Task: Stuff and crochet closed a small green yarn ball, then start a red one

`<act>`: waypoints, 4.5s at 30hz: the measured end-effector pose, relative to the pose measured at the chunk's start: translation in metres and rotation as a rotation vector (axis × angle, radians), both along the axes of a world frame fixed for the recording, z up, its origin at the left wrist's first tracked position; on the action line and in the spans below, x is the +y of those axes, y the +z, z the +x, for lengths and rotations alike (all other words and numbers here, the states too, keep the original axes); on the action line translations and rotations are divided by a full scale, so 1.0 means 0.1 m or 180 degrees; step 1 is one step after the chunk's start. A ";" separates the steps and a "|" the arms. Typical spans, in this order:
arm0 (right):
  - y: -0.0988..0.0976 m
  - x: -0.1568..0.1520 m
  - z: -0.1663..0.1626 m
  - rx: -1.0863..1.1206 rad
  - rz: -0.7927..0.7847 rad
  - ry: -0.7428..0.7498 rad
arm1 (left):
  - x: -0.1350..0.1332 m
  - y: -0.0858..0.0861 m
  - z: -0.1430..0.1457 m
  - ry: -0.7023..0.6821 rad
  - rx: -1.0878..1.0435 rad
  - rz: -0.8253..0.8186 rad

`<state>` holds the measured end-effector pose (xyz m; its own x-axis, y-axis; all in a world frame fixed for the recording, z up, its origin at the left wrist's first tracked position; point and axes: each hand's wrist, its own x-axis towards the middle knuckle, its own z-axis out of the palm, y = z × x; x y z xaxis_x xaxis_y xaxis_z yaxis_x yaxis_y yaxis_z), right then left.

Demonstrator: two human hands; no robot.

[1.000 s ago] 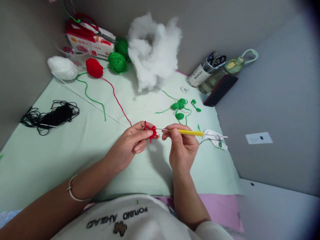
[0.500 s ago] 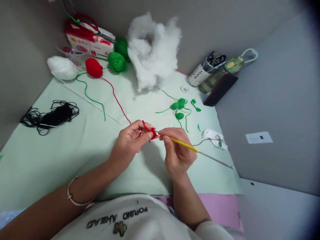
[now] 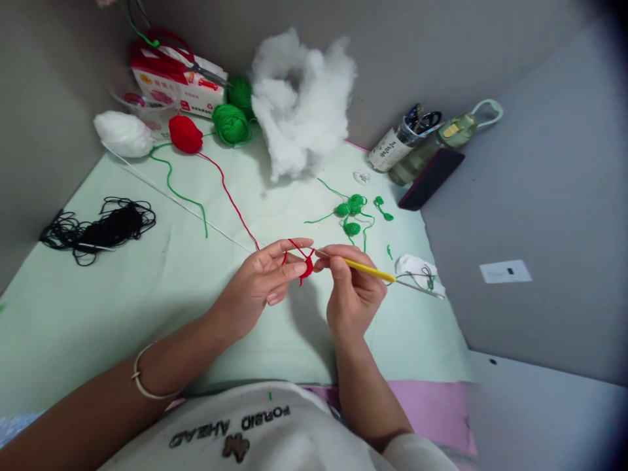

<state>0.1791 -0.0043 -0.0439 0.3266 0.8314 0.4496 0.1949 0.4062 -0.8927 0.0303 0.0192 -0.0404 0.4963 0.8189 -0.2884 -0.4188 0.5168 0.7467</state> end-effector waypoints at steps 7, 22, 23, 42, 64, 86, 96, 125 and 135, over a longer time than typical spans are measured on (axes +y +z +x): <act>-0.04 -0.01 0.02 -0.0834 0.0024 0.0250 | 0.00 0.05 0.00 0.0286 0.0313 0.0180; 0.06 0.00 0.08 0.0565 -0.0491 0.0788 | 0.05 0.05 -0.06 0.0094 -0.0069 -0.0173; 0.07 -0.01 0.08 0.0448 -0.0455 0.0754 | 0.05 0.05 -0.06 0.0119 -0.0018 -0.0153; 0.05 -0.02 0.05 0.0116 -0.0191 0.0321 | 0.07 0.05 -0.06 0.0135 -0.0208 -0.0076; 0.04 0.01 -0.01 -0.0260 0.0085 0.0363 | 0.02 0.03 -0.02 0.0335 0.0157 0.0231; -0.08 -0.04 -0.01 -0.1808 0.0848 -0.0176 | 0.01 0.01 0.02 0.0100 -0.0271 -0.0338; 0.05 0.02 0.05 0.0439 -0.0180 0.0471 | 0.07 0.02 -0.06 0.0135 -0.0468 -0.0287; -0.01 0.03 0.02 0.0308 -0.0277 0.0441 | 0.02 0.02 0.01 0.0287 -0.0096 0.0085; 0.03 0.01 0.01 0.0457 -0.0279 0.0515 | 0.04 0.01 -0.02 0.0558 0.0012 0.0089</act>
<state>0.1802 -0.0030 -0.0408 0.2413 0.9119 0.3318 0.0020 0.3415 -0.9399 0.0285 0.0231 -0.0391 0.3443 0.9005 -0.2658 -0.4979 0.4151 0.7615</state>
